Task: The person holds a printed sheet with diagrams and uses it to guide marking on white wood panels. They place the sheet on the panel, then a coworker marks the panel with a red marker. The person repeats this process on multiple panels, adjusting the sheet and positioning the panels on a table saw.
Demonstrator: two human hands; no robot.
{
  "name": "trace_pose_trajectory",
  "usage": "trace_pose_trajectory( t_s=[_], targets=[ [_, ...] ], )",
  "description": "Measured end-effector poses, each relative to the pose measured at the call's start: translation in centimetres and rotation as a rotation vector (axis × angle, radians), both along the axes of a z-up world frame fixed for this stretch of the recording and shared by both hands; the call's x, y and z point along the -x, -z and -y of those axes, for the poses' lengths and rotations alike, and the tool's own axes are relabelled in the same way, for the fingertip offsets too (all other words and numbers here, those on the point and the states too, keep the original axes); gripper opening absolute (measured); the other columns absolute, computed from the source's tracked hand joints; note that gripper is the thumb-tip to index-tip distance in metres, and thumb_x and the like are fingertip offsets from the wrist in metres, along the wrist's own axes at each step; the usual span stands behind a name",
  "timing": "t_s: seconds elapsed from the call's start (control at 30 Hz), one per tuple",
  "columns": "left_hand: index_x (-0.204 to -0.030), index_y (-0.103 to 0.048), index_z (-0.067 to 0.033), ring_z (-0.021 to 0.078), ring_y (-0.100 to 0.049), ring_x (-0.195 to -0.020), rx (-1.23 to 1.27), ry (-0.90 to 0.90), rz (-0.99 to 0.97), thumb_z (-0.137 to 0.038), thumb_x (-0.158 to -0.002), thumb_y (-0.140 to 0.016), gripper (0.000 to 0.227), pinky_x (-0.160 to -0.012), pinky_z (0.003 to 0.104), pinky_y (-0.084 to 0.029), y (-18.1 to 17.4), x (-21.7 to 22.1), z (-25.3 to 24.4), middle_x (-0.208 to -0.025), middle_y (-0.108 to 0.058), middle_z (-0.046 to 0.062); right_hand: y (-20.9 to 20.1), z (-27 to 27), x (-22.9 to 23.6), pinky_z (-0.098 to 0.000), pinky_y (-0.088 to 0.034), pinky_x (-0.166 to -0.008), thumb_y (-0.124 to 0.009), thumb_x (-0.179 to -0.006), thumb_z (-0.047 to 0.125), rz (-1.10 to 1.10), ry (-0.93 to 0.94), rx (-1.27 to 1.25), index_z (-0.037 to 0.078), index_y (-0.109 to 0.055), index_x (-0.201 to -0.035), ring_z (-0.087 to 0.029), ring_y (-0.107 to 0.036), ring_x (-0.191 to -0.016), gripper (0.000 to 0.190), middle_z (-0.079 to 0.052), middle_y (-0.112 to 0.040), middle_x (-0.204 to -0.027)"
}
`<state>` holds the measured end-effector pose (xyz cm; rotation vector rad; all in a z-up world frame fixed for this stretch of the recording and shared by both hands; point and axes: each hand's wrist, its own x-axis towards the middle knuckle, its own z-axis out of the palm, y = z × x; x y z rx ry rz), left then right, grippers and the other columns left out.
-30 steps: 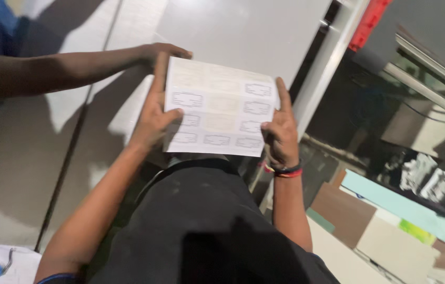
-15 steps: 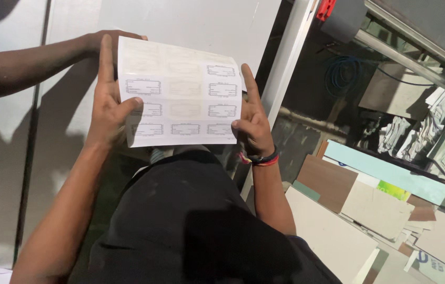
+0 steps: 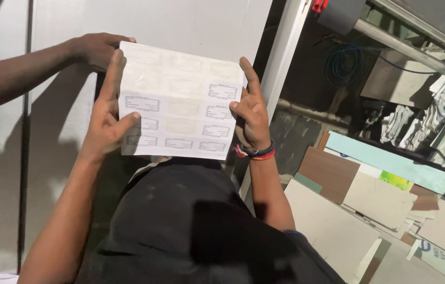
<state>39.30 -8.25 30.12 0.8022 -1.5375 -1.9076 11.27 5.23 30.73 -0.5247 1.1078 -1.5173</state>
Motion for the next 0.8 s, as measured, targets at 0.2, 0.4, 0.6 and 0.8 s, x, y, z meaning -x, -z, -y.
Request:
trace_pose_trajectory(
  t_s=[0.2,0.4,0.6,0.8],
  targets=[
    [-0.171,-0.012,-0.0065,0.0290,-0.016,-0.170,0.094,-0.002,-0.001,0.000,-0.080,-0.055,0.101,-0.134,0.038,-0.033,0.2,0.1,0.0,-0.182,-0.009,0.014,0.4,0.7,0.1,-0.0240,-0.050,-0.092,-0.061,-0.091,-0.004,0.061,-0.002,0.062,0.008,-0.015,-0.170,-0.013,-0.065,-0.107,0.093,-0.025,-0.064,-0.137],
    [-0.173,-0.014,-0.0075,0.0276,-0.011,-0.169,0.122,-0.010,0.025,0.000,-0.081,-0.056,0.101,-0.139,0.038,-0.029,0.4,0.2,0.2,-0.180,-0.011,0.014,0.2,1.6,0.1,-0.0281,-0.050,-0.096,-0.061,-0.089,-0.003,0.086,0.009,0.032,0.009,-0.012,-0.170,-0.019,-0.064,-0.114,0.095,-0.027,-0.060,-0.142],
    [-0.171,-0.011,-0.0071,0.0296,-0.021,-0.168,0.038,-0.033,0.010,-0.004,-0.082,-0.057,0.100,-0.132,0.038,-0.036,1.2,0.8,0.4,-0.182,-0.007,0.013,0.7,2.0,0.6,-0.0315,-0.047,-0.095,-0.061,-0.086,-0.003,0.075,-0.004,-0.001,0.011,-0.010,-0.171,-0.023,-0.060,-0.114,0.100,-0.028,-0.055,-0.149],
    [-0.172,-0.020,-0.0072,0.0259,-0.021,-0.166,0.169,-0.041,0.055,-0.001,-0.083,-0.059,0.097,-0.135,0.037,-0.035,1.5,1.3,1.3,-0.181,-0.006,0.012,0.5,1.5,0.4,-0.0351,-0.045,-0.107,-0.061,-0.081,-0.002,0.016,-0.043,-0.033,0.013,-0.006,-0.170,-0.026,-0.056,-0.129,0.105,-0.026,-0.050,-0.156]
  ],
)
